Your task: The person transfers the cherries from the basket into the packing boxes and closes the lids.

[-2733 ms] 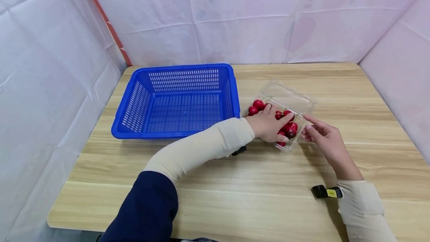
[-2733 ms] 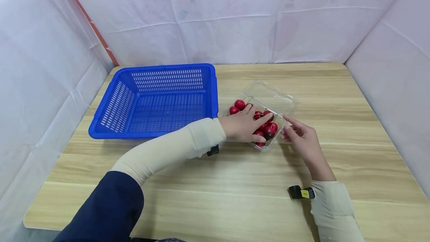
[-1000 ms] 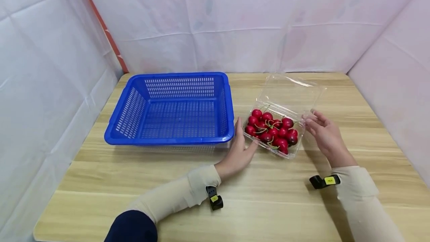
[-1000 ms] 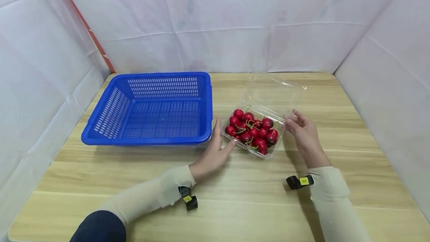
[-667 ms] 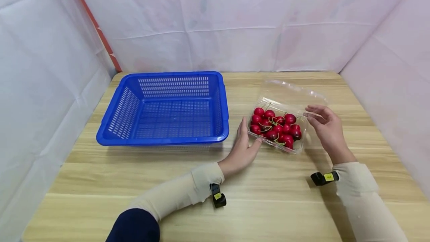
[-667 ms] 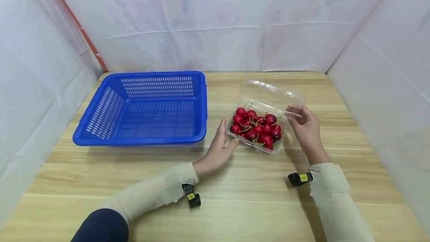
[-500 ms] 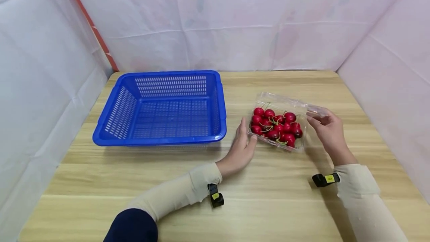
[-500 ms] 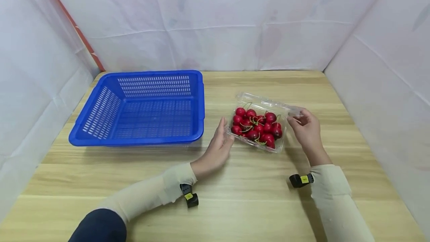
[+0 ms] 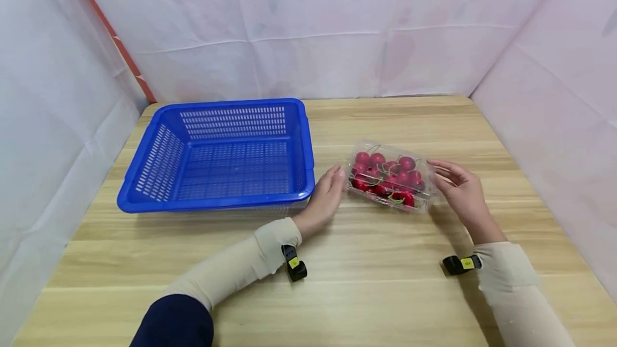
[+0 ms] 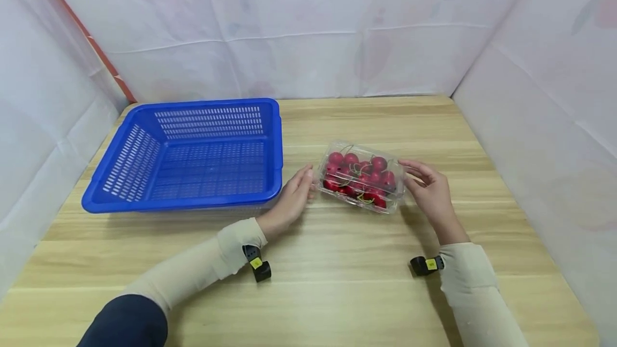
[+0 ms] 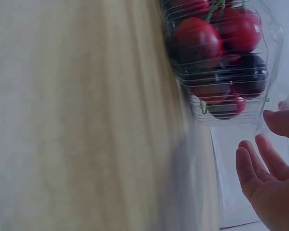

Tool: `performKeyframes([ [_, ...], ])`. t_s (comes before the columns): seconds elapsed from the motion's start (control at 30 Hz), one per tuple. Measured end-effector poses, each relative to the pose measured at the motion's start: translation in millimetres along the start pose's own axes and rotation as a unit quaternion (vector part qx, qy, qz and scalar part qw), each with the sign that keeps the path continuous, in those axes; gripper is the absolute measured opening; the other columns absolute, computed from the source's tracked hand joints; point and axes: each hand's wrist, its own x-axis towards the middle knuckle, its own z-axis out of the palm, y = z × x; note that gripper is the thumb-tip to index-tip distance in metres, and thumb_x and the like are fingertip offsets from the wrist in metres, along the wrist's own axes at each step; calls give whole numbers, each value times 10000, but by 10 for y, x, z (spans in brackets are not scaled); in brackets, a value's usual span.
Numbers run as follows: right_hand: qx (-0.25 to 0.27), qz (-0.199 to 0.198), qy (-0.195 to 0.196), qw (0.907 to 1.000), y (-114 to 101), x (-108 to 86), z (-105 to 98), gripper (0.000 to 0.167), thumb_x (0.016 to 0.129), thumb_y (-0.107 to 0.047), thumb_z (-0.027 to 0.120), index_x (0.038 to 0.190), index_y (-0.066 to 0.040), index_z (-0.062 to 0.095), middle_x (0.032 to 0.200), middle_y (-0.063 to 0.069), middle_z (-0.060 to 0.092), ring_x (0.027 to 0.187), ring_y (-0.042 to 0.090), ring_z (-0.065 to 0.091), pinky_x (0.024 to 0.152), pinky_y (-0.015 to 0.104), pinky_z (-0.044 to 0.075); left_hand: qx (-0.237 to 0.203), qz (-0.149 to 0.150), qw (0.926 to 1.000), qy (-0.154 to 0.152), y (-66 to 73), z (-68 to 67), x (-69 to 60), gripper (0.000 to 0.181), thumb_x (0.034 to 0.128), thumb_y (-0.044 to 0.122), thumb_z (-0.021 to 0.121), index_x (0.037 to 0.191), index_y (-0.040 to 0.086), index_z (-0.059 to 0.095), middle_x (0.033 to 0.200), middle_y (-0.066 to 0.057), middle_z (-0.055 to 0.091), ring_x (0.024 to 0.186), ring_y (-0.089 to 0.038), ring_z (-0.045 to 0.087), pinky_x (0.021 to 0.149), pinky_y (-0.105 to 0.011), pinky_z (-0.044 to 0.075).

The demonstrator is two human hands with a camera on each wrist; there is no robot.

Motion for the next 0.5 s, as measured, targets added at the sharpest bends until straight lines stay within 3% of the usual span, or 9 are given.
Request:
performKeyframes([
  [0.1, 15, -11, -25, 10000, 30, -27, 16, 333, 894, 74, 587, 1207, -23, 648, 1125, -157, 650, 1029, -22, 594, 831, 82, 454, -316, -202, 9993, 12, -27, 4, 35, 464, 1026, 274, 412, 1401, 0, 414, 1058, -202, 649, 959, -276, 644, 875, -361, 507],
  [0.2, -127, -58, -49, 9999, 62, -48, 19, 330, 899, 94, 561, 1211, 13, 633, 1128, -172, 633, 1027, -21, 593, 845, 91, 454, -555, -346, 9978, -83, -53, 18, 64, 390, 994, 187, 488, 1344, 16, 472, 891, -190, 665, 708, -195, 629, 692, -291, 531],
  [0.33, -679, -92, -15, 9977, 83, -83, 0, 321, 926, 82, 521, 1234, 41, 600, 1160, -213, 584, 1027, -31, 572, 847, 84, 447, -732, -409, 9964, -155, -83, 46, 99, 367, 961, 116, 525, 1312, 12, 494, 815, -159, 667, 618, -74, 563, 630, -235, 516],
  [0.4, -1010, -185, 211, 9945, 50, -113, 13, 315, 937, 49, 521, 1242, 29, 598, 1171, -207, 564, 1037, -41, 550, 838, 67, 437, -777, -395, 9961, -126, -79, 54, 108, 365, 955, 108, 531, 1303, 3, 499, 801, -160, 664, 605, -64, 558, 626, -239, 520],
  [0.5, -1476, -762, 598, 9843, -72, -197, 78, 314, 907, 38, 573, 1217, 22, 618, 1199, -62, 594, 1094, 8, 523, 865, 80, 423, -816, -420, 9957, -138, -71, 69, 119, 366, 952, 112, 532, 1301, 6, 500, 794, -155, 661, 602, -64, 563, 630, -251, 530],
])
